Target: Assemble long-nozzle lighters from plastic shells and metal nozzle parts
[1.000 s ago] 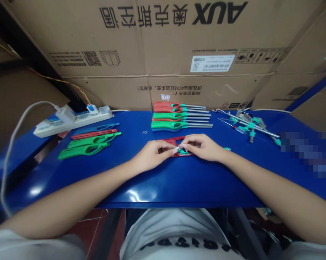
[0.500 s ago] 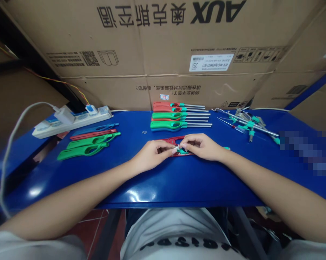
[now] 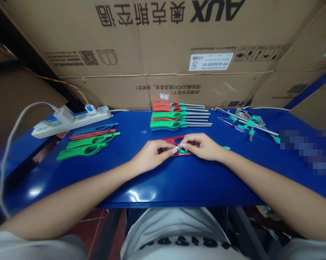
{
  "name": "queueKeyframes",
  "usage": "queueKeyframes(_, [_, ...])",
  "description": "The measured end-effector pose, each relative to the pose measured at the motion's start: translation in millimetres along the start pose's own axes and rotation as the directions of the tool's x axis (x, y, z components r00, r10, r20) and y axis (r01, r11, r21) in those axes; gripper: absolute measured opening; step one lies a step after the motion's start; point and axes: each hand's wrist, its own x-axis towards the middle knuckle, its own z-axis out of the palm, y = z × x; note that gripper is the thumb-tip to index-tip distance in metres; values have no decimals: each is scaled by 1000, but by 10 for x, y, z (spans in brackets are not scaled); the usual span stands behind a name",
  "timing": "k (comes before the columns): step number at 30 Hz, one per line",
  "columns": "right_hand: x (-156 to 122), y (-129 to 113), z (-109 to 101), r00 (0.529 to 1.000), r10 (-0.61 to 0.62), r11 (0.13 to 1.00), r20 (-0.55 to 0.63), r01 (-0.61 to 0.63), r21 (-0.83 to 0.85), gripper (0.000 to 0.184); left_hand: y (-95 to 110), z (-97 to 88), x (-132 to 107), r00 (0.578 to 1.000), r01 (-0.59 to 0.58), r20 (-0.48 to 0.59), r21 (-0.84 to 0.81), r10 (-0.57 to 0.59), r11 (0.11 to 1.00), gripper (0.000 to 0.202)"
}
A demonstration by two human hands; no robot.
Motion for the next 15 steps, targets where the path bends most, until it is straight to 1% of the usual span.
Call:
queueKeyframes(6, [-6, -21, 27, 1000, 11, 1000, -12, -11, -16, 35, 14, 33, -15, 999, -23, -29, 68, 25, 997, 29])
queueKeyframes(15, [-17, -37, 32, 998, 56, 998, -16, -56, 24, 35, -23, 71, -27, 995, -75, -60, 68, 79, 995, 28])
